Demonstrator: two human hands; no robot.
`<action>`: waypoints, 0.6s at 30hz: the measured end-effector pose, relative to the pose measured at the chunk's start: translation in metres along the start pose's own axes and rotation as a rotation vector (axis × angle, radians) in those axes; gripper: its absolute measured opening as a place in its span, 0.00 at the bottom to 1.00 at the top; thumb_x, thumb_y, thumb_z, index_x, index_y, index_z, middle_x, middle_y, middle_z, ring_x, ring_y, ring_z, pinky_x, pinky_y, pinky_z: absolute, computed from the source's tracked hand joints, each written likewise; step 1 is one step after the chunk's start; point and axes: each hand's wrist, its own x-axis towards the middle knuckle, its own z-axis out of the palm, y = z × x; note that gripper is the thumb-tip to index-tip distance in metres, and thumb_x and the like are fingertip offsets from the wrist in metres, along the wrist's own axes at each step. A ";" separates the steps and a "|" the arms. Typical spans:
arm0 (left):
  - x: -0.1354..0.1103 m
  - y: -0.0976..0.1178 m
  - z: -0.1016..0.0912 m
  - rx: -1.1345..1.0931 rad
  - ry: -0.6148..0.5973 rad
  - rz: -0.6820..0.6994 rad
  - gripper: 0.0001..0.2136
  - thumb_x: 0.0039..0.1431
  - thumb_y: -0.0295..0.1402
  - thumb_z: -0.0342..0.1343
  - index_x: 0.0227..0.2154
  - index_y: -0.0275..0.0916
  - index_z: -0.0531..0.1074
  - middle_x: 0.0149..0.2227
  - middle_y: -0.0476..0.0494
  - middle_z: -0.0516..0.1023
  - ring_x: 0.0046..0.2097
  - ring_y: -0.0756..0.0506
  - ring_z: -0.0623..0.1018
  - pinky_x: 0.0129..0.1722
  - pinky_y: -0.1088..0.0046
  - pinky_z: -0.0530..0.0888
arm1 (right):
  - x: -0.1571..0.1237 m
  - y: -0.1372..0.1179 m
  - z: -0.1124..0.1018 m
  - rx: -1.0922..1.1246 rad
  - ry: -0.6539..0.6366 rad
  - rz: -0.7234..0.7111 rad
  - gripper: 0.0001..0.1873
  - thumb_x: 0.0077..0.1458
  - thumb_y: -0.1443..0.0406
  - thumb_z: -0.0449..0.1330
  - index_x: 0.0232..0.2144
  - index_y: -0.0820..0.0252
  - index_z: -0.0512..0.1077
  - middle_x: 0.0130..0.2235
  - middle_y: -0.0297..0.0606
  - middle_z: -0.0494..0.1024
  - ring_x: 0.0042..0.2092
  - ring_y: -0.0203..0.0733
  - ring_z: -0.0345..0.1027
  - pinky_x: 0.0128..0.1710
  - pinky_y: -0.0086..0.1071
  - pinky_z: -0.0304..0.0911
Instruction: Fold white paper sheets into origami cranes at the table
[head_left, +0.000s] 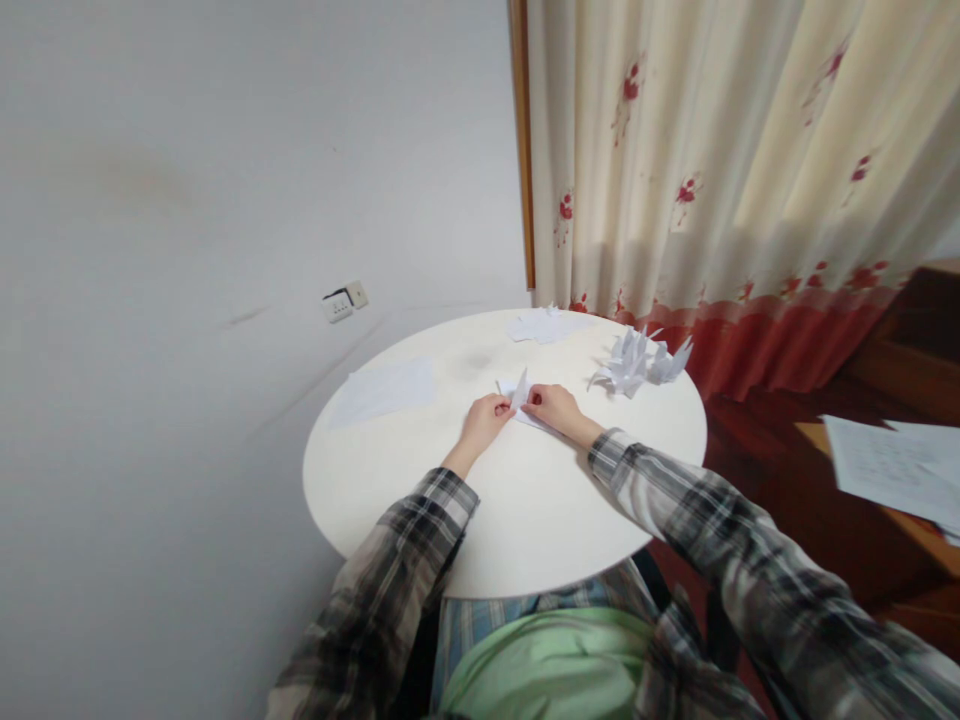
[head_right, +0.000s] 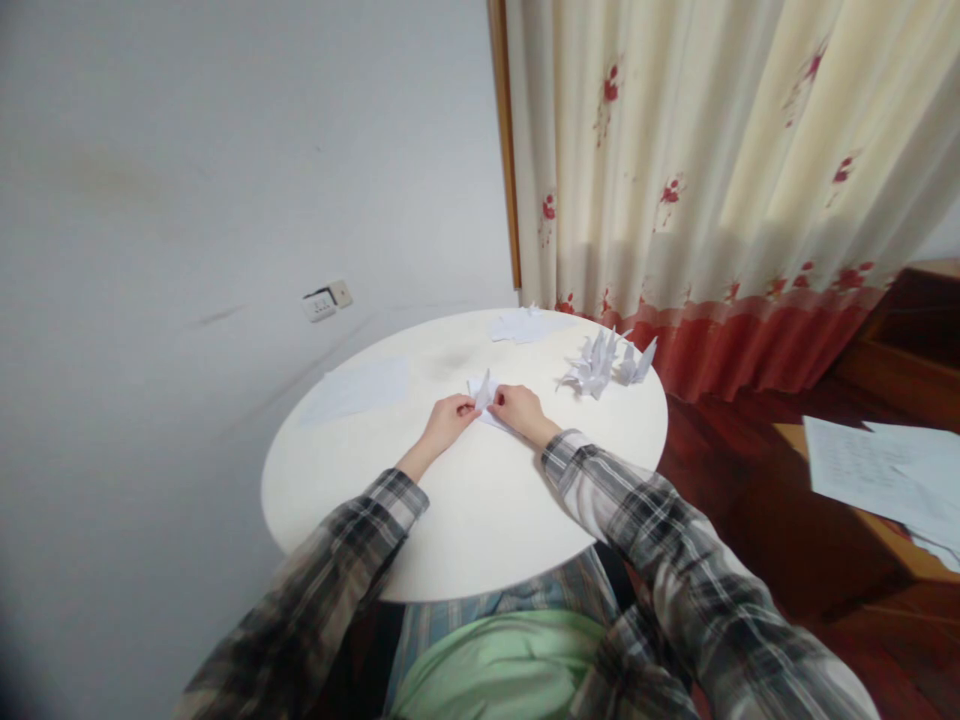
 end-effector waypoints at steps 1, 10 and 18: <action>0.000 0.001 0.000 0.002 0.002 0.003 0.04 0.47 0.29 0.55 0.25 0.34 0.73 0.24 0.50 0.72 0.26 0.52 0.67 0.27 0.78 0.64 | 0.000 0.001 0.000 0.000 0.004 0.024 0.12 0.49 0.57 0.56 0.29 0.60 0.70 0.31 0.37 0.75 0.33 0.37 0.66 0.29 0.26 0.52; 0.000 -0.003 0.002 -0.001 -0.007 0.020 0.04 0.47 0.29 0.55 0.26 0.36 0.73 0.25 0.49 0.72 0.27 0.52 0.68 0.28 0.77 0.65 | 0.003 0.010 0.007 0.069 0.246 -0.013 0.32 0.39 0.57 0.64 0.45 0.65 0.61 0.44 0.46 0.68 0.44 0.43 0.61 0.40 0.32 0.56; 0.000 -0.001 -0.001 0.056 -0.026 0.041 0.05 0.49 0.30 0.54 0.28 0.37 0.74 0.25 0.49 0.71 0.27 0.52 0.68 0.28 0.77 0.64 | 0.005 0.008 0.006 0.177 0.061 -0.112 0.24 0.43 0.62 0.61 0.44 0.61 0.64 0.35 0.38 0.73 0.36 0.37 0.65 0.36 0.28 0.56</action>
